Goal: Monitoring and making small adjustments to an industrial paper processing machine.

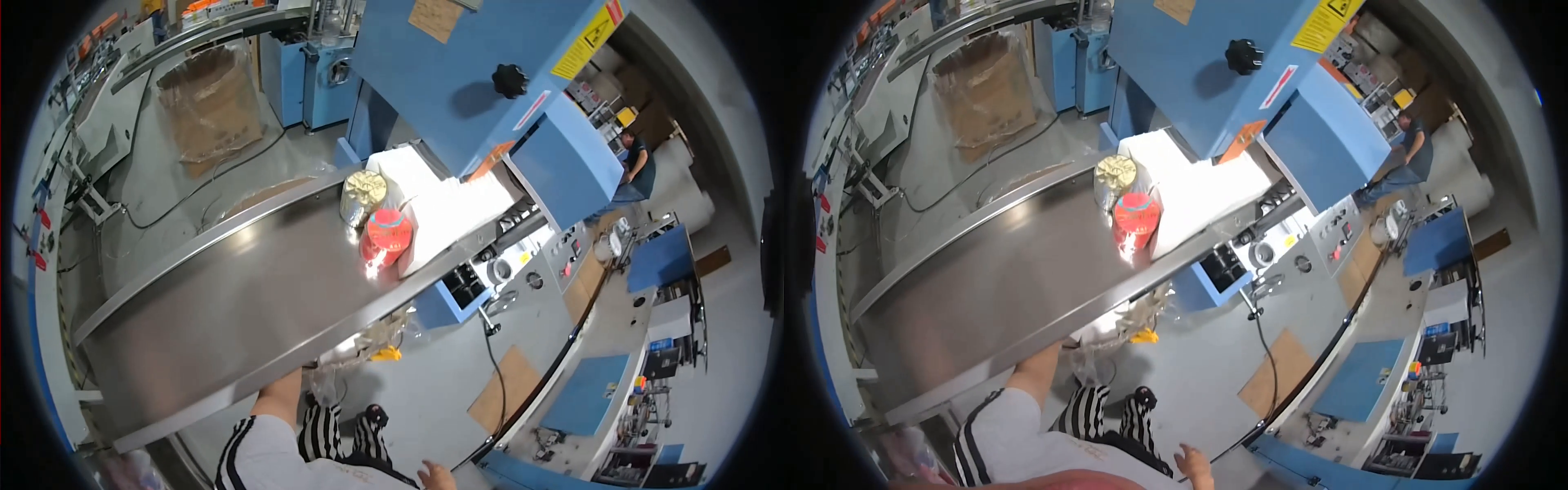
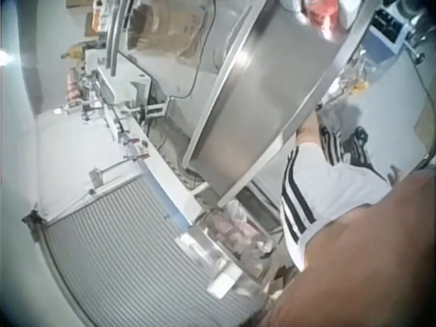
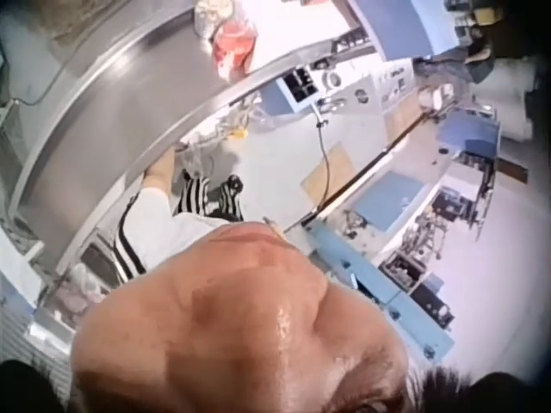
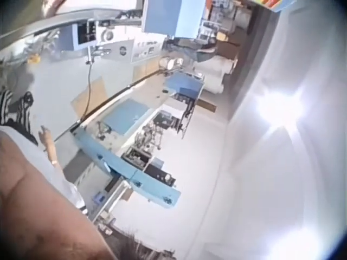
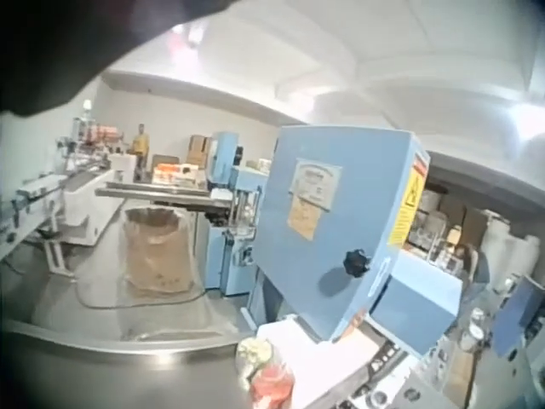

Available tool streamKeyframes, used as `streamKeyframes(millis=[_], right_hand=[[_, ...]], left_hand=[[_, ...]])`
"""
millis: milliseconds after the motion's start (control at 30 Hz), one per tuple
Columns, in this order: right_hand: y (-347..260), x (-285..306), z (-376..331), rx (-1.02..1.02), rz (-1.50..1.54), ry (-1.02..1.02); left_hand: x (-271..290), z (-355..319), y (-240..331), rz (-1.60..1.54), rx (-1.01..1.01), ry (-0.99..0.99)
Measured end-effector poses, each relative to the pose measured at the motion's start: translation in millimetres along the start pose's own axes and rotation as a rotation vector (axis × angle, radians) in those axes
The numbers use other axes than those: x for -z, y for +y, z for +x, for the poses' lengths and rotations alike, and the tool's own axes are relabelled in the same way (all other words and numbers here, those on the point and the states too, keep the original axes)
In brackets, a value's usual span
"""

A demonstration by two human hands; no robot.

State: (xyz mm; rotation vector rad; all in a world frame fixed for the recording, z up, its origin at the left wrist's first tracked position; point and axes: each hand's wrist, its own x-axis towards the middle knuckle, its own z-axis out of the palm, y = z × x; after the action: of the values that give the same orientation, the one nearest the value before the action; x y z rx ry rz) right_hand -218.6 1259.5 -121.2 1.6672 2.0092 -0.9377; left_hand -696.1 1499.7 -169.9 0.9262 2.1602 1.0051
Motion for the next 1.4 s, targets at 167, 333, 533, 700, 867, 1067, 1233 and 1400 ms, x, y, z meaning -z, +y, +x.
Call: streamKeyframes(millis=[167, 333, 533, 700, 867, 1067, 1233, 1400], right_hand=[[40.7, -72.9, 8.7, -0.037, 0.041, -0.229], [-33.1, -3.0, 43.6, 0.039, 0.16, -0.2], [-79.2, 41.8, 64.8, 0.123, 0.039, -0.022], [-99.6, 48.5, 78.9, 0.171, 0.076, -0.025], [-91.2, 41.6, 78.4, 0.308, -0.002, 0.057], [-98.9, 44.4, 83.2, 0.174, -0.064, -0.064], [-127.7, 63.8, 119.9, 0.297, 0.113, -0.135], [-163.0, 92.6, 125.7, 0.36, 0.378, 0.005]], left_hand=[[25.7, -24.7, 19.8, -0.013, 0.012, -0.06], [52.8, -36.6, 6.6, 0.024, 0.057, -0.091], [68.5, -53.4, 1.5, 0.064, 0.131, -0.086], [112.3, -70.4, -27.7, 0.077, 0.161, -0.145], [120.0, -95.8, -32.6, 0.093, 0.22, -0.231], [106.2, -145.5, -56.8, 0.182, 0.323, -0.419], [100.6, -178.2, -76.4, 0.336, 0.225, -0.4], [98.3, -175.8, -69.6, 0.037, -0.056, -0.414]])
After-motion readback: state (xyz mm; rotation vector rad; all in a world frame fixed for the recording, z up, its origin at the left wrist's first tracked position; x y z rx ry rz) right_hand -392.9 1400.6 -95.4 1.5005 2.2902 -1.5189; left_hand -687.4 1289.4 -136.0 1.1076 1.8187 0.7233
